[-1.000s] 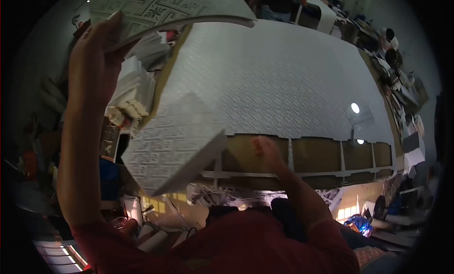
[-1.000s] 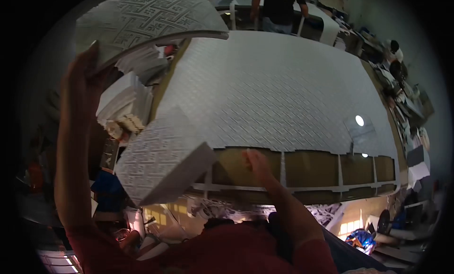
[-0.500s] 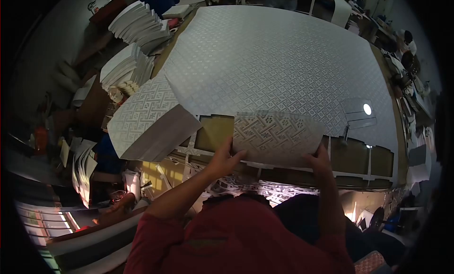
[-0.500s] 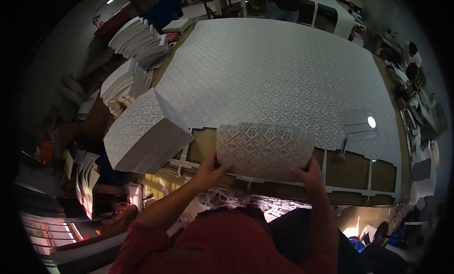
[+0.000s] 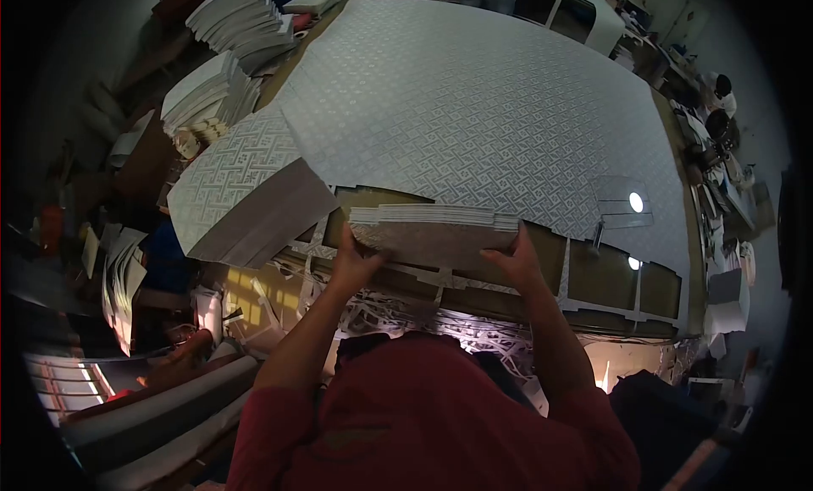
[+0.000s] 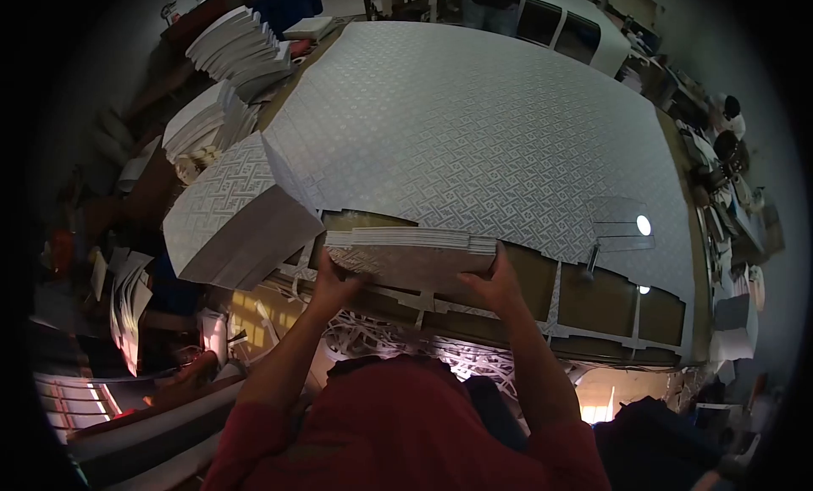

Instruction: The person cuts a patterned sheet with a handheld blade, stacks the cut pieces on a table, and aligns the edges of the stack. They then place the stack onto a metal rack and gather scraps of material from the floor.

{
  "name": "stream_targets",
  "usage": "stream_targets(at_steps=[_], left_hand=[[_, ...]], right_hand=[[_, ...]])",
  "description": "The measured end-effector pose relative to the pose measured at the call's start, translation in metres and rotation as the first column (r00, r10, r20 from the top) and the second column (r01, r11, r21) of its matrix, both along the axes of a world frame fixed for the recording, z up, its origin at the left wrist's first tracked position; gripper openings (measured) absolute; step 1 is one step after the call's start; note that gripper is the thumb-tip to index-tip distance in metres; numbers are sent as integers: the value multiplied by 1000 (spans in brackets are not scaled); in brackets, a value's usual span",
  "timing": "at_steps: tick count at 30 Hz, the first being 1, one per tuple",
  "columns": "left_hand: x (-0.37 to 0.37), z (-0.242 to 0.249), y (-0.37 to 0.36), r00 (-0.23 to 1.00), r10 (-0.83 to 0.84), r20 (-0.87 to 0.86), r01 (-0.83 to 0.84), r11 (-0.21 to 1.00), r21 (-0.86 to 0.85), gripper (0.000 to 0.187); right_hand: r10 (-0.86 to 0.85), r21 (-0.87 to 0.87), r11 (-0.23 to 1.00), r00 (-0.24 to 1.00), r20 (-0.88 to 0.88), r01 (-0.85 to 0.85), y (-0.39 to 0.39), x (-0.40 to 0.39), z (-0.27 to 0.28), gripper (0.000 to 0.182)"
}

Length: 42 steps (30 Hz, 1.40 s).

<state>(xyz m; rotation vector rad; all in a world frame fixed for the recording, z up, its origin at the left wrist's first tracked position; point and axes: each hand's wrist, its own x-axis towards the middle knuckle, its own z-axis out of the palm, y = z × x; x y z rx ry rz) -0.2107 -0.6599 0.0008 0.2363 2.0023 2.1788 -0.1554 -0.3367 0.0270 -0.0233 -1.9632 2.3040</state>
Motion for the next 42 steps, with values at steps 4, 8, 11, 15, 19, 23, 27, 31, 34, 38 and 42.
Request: stream_targets(at_steps=[4, 8, 11, 15, 19, 23, 27, 31, 34, 38, 42], left_hand=[[11, -1, 0, 999, 53, -11, -54, 987, -149, 78], [12, -4, 5, 996, 72, -57, -75, 996, -45, 86], [19, 24, 21, 999, 3, -35, -5, 999, -54, 92], [1, -16, 6, 988, 30, -152, -33, 999, -19, 89], [-5, -34, -3, 992, 11, -129, -25, 994, -104, 80], [-6, -36, -4, 996, 16, -92, -30, 988, -154, 75], [-2, -29, 7, 986, 62, -154, -93, 975, -203, 75], [-17, -79, -31, 893, 54, 446, -302, 807, 507, 75], [6, -39, -8, 953, 61, 298, -156, 938, 308, 75], [8, -21, 6, 998, 44, -39, -53, 965, -258, 76], [11, -7, 14, 995, 92, -40, -101, 897, -431, 74]], right_hand=[[43, 210, 975, 992, 117, -67, 0, 0, -18, 75], [-70, 347, 937, 993, 91, 34, 1, 11, -22, 61], [-129, 251, 960, 991, 19, 120, -16, 18, -50, 73], [-35, -36, 999, 997, 67, 38, -17, 6, -66, 78], [48, 70, 996, 999, -4, -48, -14, -3, -102, 73], [46, 98, 994, 996, -75, -38, -14, 11, -50, 55], [122, 63, 991, 988, -93, -116, -12, 8, -63, 48], [55, 301, 954, 986, -155, -6, -14, 8, -64, 51], [79, 311, 950, 973, -219, -7, -16, 11, -67, 43], [132, 496, 867, 983, -125, -53, -10, 4, -88, 39], [2, 353, 934, 988, -153, 53, -19, -2, -106, 40]])
